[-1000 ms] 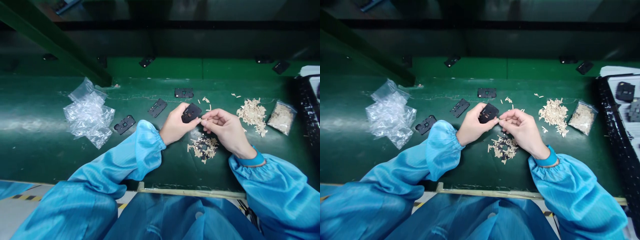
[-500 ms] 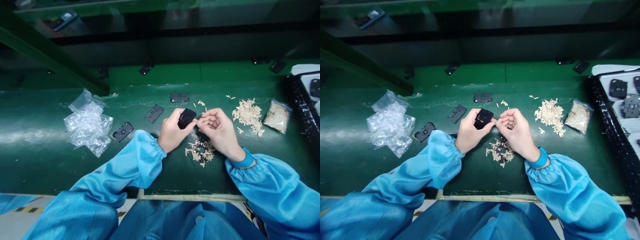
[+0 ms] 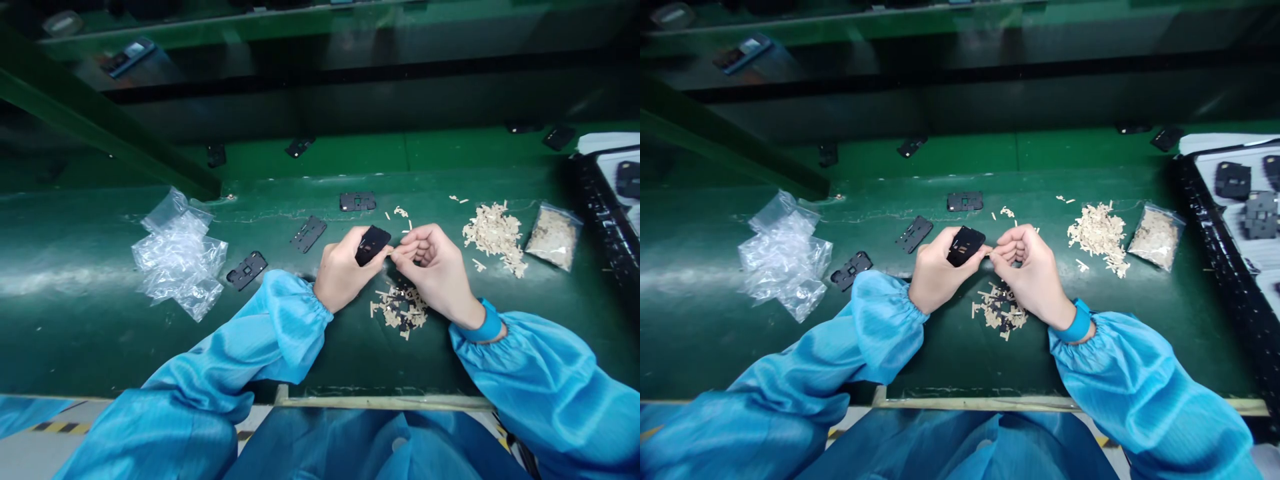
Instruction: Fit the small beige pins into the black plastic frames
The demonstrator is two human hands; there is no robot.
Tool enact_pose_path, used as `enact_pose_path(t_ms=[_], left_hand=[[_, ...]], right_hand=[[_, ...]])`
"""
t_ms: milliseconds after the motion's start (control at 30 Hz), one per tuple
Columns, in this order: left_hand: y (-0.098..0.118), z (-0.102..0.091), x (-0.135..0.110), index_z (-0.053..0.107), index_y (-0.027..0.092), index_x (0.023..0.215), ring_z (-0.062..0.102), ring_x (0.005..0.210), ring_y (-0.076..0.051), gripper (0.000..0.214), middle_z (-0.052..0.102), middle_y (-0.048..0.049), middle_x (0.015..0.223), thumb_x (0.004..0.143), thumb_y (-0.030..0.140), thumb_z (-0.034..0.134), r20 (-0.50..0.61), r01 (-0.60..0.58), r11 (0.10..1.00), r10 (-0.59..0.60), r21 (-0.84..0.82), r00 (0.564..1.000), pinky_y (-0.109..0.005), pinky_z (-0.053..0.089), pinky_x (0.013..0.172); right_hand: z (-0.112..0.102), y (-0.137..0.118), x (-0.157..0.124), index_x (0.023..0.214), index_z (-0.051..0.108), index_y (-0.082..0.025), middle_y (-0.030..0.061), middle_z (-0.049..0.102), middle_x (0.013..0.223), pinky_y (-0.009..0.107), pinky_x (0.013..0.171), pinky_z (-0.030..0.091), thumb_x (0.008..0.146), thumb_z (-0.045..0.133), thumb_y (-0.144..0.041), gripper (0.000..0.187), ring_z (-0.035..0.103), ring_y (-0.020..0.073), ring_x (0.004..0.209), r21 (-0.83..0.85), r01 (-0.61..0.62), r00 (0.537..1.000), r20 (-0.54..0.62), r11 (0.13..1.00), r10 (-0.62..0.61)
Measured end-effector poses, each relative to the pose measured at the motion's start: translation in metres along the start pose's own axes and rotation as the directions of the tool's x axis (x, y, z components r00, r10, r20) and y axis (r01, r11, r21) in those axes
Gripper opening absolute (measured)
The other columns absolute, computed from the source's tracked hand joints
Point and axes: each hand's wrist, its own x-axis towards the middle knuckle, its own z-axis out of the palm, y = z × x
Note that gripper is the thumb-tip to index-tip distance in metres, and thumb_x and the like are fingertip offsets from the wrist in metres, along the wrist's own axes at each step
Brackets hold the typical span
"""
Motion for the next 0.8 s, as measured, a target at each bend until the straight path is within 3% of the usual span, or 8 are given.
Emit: enact_pose_path(t_ms=[267,467,633,800], left_hand=[[0.0018,-0.0038,0.0012,0.067,0.022,0.112,0.077,0.095,-0.018,0.028,0.079,-0.0014,0.104,0.087,0.032,0.072,0.069,-0.047,0.997,0.052,-0.067,0.996,-0.028,0.059,0.087],[0.0052,-0.0052,0.0026,0.068,0.024,0.114,0.077,0.092,-0.017,0.027,0.079,0.0,0.105,0.086,0.026,0.071,0.069,-0.033,0.999,0.035,-0.027,0.997,-0.026,0.06,0.085],[0.0034,-0.0057,0.0027,0.067,0.025,0.117,0.076,0.099,-0.018,0.031,0.078,0.0006,0.11,0.087,0.028,0.073,0.11,-0.016,0.997,0.025,-0.082,0.994,-0.027,0.059,0.091],[0.0031,-0.0062,0.0034,0.069,0.025,0.118,0.076,0.096,-0.016,0.032,0.078,0.0009,0.11,0.086,0.027,0.072,0.082,-0.028,0.998,0.033,-0.065,0.996,-0.025,0.059,0.089]], right_hand=[[0.0012,-0.0006,-0.0004,0.095,0.055,-0.023,-0.0004,0.064,0.079,0.031,0.069,0.055,0.083,0.076,-0.028,0.026,0.064,0.014,0.071,-0.013,0.001,1.0,-0.016,1.0,-0.001],[0.0033,0.0013,-0.0049,0.095,0.055,-0.023,-0.0008,0.064,0.078,0.032,0.066,0.053,0.085,0.073,-0.026,0.021,0.063,0.0142,0.069,-0.135,0.033,0.999,-0.032,0.99,-0.038],[0.0034,0.0002,-0.0044,0.095,0.055,-0.023,-0.0001,0.064,0.081,0.031,0.066,0.053,0.084,0.074,-0.024,0.021,0.062,0.0136,0.068,-0.112,0.036,0.998,-0.039,0.993,-0.04],[0.0026,-0.0005,-0.0029,0.094,0.055,-0.023,-0.0005,0.063,0.078,0.031,0.064,0.053,0.083,0.076,-0.026,0.024,0.061,0.0135,0.067,-0.106,0.029,0.999,-0.024,0.994,-0.032]])
